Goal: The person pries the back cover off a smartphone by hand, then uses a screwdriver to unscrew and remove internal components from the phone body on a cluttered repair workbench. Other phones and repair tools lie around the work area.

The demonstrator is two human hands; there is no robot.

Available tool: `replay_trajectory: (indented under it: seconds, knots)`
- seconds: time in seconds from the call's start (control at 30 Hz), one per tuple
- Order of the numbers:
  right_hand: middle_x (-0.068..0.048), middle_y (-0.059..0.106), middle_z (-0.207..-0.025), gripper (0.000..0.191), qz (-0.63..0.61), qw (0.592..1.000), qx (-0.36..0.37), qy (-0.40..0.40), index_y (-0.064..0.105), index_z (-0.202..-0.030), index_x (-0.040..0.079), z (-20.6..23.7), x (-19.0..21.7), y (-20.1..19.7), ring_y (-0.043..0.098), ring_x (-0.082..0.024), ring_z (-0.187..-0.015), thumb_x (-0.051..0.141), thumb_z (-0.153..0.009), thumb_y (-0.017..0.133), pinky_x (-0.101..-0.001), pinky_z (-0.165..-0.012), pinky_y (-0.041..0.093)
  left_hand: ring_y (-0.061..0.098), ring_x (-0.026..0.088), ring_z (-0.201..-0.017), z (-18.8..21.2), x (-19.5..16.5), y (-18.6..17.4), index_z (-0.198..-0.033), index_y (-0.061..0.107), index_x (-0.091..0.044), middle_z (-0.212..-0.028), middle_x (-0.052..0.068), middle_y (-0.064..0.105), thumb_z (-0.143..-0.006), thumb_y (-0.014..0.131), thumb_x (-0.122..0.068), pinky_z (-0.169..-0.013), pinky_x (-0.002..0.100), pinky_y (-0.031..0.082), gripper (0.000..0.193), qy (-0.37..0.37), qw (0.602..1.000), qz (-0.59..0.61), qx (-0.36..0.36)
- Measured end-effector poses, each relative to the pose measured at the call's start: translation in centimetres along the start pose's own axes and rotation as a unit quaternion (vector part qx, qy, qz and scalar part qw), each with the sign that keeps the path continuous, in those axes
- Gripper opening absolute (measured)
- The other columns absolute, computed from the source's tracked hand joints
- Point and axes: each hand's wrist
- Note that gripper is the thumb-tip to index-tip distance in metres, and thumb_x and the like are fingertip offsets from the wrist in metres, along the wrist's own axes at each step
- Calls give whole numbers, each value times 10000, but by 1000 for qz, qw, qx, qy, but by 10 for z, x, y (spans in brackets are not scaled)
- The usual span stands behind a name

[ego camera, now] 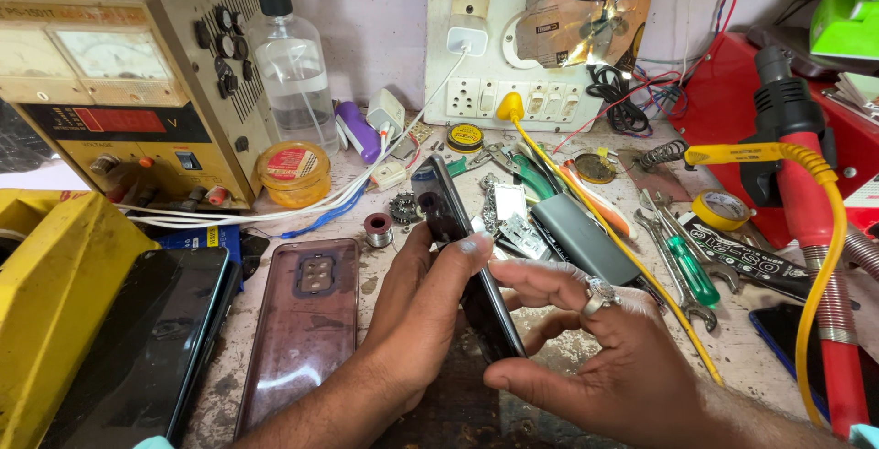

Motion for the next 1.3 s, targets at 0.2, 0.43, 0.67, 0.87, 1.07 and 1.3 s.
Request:
replay_trajectory:
  seconds: [0.2,0.43,0.67,0.87,1.07,1.3]
  knots:
    - [-45,557,-1569,771,-13,1000,9,-2,508,-1510,88,1,-1,0,674,-77,-1102,220,-849,883,-238,-825,607,639,191,-1019,-2,4,-2,-1271,568,-31,-1098,118,669,-867,623,-403,-875,377,552,553,44,999,-8,14]
    - [-61,558,-1552,755,3,1000,4,-20,517,-1485,69,4,-3,1,671,-87,-1103,232,-843,880,-234,-818,607,646,195,-1037,-1,2,-1,-1273,548,-70,-1109,100,664,-830,602,-415,-856,399,569,564,9,1000,-3,12]
    - [-22,585,-1523,832,10,1000,6,12,505,-1524,93,6,-5,0,715,-60,-960,298,-826,908,-207,-678,589,646,203,-1026,-1,1,-2,-1293,538,-88,-1120,106,657,-826,600,-442,-848,427,561,589,6,1000,-17,13]
    - [-11,586,-1530,812,25,1000,-5,-17,515,-1510,99,7,-6,1,702,-63,-965,330,-829,894,-183,-618,568,657,208,-1019,-2,2,-2,-1276,534,-100,-1111,102,654,-815,595,-447,-862,434,570,580,-5,1000,-17,11]
    - [-14,564,-1540,810,27,1000,-5,-7,530,-1498,99,6,-5,1,717,-55,-943,343,-820,899,-178,-594,558,646,221,-1024,-2,2,-2,-1279,537,-88,-1104,118,645,-826,596,-446,-873,438,566,581,-5,1000,-23,8]
    - [-37,592,-1531,811,30,999,-13,-7,532,-1473,75,5,-5,3,720,-84,-1037,300,-789,905,-219,-723,621,660,220,-1037,-1,-1,-1,-1294,527,-96,-1114,112,648,-810,590,-438,-878,439,580,596,-22,1000,-12,8]
Point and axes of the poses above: each hand's wrist, its own z-axis away from the middle knuckle, its own y-axis out of the palm, x = y × z
